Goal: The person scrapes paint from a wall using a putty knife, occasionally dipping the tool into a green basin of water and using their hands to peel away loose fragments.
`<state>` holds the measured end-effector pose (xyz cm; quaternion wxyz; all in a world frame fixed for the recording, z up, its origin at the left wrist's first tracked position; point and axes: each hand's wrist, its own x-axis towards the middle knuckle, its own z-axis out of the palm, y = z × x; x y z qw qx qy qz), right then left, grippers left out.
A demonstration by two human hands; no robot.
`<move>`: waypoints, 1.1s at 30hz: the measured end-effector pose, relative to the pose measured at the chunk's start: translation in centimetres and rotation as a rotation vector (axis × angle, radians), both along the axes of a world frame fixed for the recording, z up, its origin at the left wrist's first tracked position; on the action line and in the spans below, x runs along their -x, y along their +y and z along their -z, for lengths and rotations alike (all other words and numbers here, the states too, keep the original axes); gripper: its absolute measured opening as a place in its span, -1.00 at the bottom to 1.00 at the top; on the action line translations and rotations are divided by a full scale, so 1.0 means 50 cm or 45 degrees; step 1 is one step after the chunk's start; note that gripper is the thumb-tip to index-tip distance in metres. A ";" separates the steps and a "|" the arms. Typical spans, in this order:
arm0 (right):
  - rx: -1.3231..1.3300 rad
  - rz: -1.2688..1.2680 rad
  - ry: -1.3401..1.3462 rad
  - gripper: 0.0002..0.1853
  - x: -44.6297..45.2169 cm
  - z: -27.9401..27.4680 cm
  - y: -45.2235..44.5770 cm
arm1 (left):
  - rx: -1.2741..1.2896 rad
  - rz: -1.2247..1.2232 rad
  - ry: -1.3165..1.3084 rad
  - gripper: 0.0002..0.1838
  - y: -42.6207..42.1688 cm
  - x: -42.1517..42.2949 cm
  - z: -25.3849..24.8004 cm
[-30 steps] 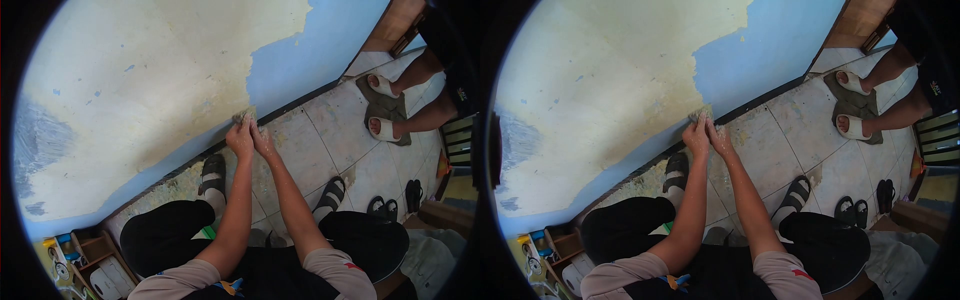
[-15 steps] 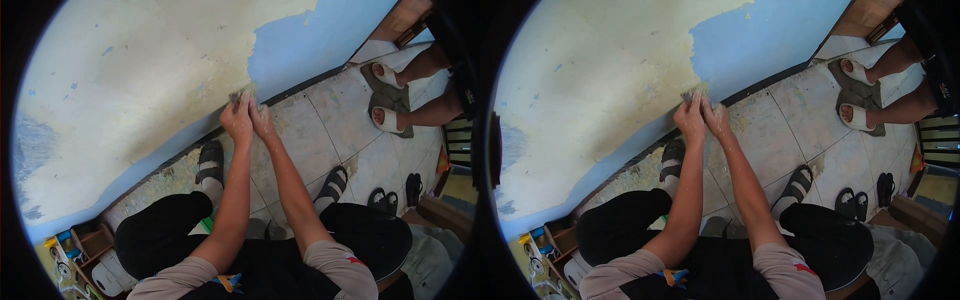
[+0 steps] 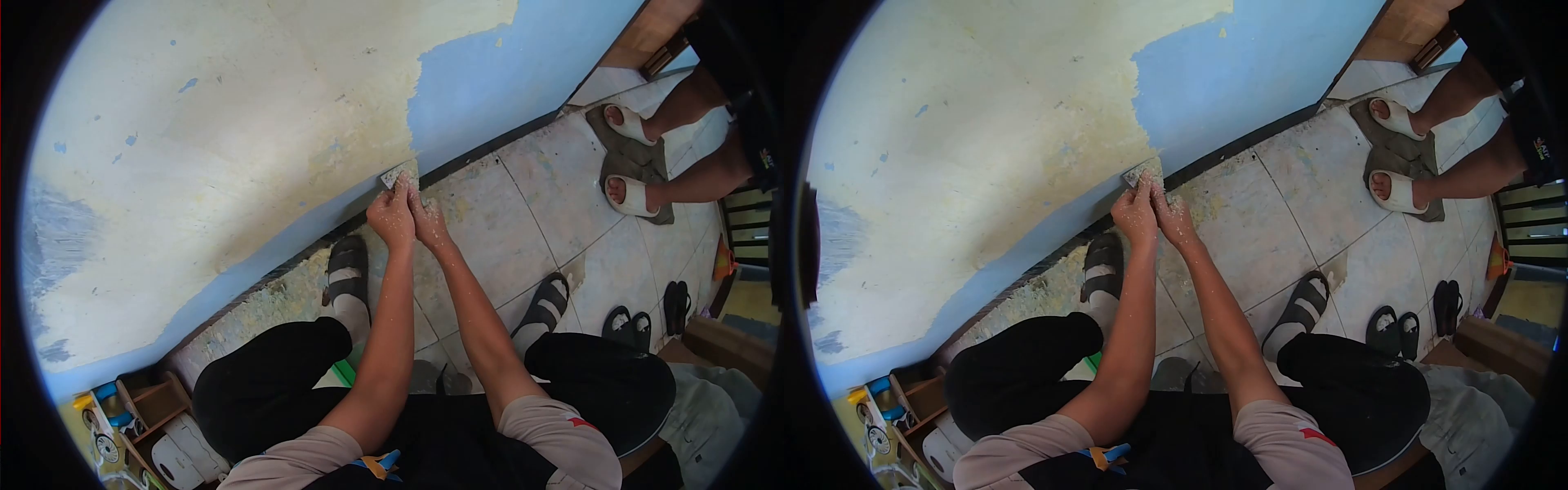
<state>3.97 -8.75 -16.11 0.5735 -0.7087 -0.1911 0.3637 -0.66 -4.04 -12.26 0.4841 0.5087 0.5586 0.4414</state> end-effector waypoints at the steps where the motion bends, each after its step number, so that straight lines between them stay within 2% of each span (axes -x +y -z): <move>1: 0.000 -0.003 -0.001 -0.27 -0.002 0.007 0.004 | 0.000 -0.003 -0.001 -0.52 0.001 -0.001 0.001; 4: -0.016 -0.026 -0.020 -0.32 -0.007 0.037 0.014 | 0.024 -0.023 -0.030 -0.51 0.002 -0.007 0.000; 7: -0.168 0.076 0.014 -0.37 0.004 0.048 0.031 | 0.025 -0.012 -0.046 -0.51 0.008 -0.004 0.004; 9: -0.391 0.110 -0.120 -0.38 -0.003 0.038 0.047 | -0.059 -0.012 -0.122 -0.52 0.019 -0.010 0.011; 12: -0.305 0.020 -0.053 -0.39 -0.039 -0.046 0.054 | -0.095 0.099 -0.116 -0.59 0.033 -0.019 -0.057; 16: -0.169 0.067 -0.123 -0.39 -0.023 0.001 0.046 | -0.070 0.010 -0.166 -0.60 0.018 -0.023 -0.035; 18: -0.034 0.047 -0.103 -0.38 -0.009 0.004 0.040 | -0.057 -0.020 -0.006 -0.59 0.010 -0.012 -0.028; 19: -0.054 0.046 -0.115 -0.38 -0.016 -0.002 0.047 | -0.076 -0.021 -0.018 -0.59 0.016 -0.019 -0.030; 21: -0.312 0.110 -0.165 -0.35 -0.007 -0.008 0.047 | -0.074 -0.028 -0.055 -0.58 0.017 -0.014 -0.027; 24: -0.306 -0.012 -0.068 -0.33 -0.026 -0.087 0.042 | -0.172 -0.061 -0.134 -0.50 0.024 -0.020 -0.082; 27: -0.199 0.048 -0.118 -0.31 -0.022 -0.054 0.054 | -0.011 -0.002 -0.114 -0.57 0.025 -0.020 -0.066; 31: -0.104 0.066 -0.073 -0.26 -0.010 -0.036 0.039 | -0.040 -0.023 -0.046 -0.56 0.016 -0.022 -0.051; 33: -0.201 0.192 0.032 -0.22 0.014 -0.020 0.047 | -0.116 -0.052 -0.085 -0.50 0.016 -0.012 -0.051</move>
